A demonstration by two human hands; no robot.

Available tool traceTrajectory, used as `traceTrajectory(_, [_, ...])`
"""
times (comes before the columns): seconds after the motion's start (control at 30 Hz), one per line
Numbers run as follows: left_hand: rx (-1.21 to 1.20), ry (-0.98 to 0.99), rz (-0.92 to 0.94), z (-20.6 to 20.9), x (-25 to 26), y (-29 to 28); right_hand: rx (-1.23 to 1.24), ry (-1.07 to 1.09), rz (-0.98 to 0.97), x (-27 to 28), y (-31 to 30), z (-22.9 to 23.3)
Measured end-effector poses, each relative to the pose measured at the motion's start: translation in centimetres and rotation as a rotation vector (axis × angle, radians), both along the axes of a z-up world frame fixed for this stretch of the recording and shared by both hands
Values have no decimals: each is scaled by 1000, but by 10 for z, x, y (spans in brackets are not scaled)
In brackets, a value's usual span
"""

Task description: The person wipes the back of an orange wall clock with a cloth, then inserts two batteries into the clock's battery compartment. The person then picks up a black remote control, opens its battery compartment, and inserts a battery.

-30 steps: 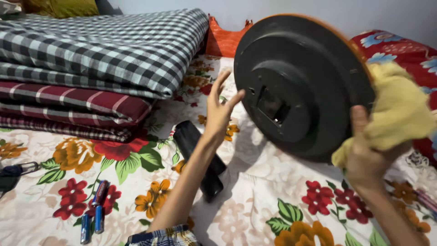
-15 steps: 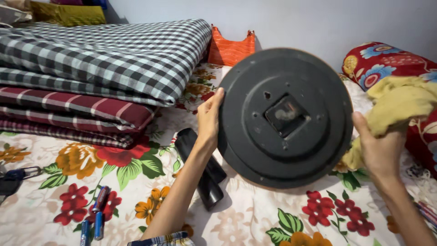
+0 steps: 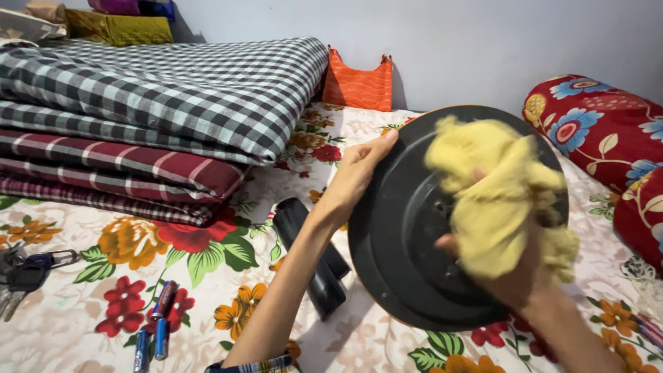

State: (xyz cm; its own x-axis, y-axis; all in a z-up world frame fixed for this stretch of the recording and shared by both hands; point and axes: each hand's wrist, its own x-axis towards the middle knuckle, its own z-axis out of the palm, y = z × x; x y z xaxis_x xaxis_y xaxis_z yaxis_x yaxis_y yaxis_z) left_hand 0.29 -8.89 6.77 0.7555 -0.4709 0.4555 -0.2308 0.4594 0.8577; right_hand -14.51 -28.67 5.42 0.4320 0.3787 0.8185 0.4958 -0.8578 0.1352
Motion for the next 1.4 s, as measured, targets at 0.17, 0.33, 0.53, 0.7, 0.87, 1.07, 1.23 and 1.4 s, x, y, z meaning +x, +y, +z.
traceTrajectory(0.17, [-31,-12,-172,-7,0,-6,-203,133,7,1,14,-12])
traceTrajectory(0.33, [5,-204,-33,-18,6,-15,-117,-53,-80,19,-14,-4])
traceTrajectory(0.53, [-3,-106,13,-33,16,-13,361,95,-368,27,-51,0])
traceTrajectory(0.7, [-49,-6,18,-42,26,-15,111,-4,-121,20,-37,4])
traceTrajectory(0.87, [-108,43,5,-72,55,-24,-218,145,-122,17,11,-22])
traceTrajectory(1.07, [-94,-63,215,-112,103,-28,-164,195,206,19,10,-60])
traceTrajectory(1.23, [-30,-147,399,-119,109,-19,225,508,264,31,-17,-67])
traceTrajectory(1.4, [-121,-132,440,-123,118,5,124,1103,-8,64,-115,-67])
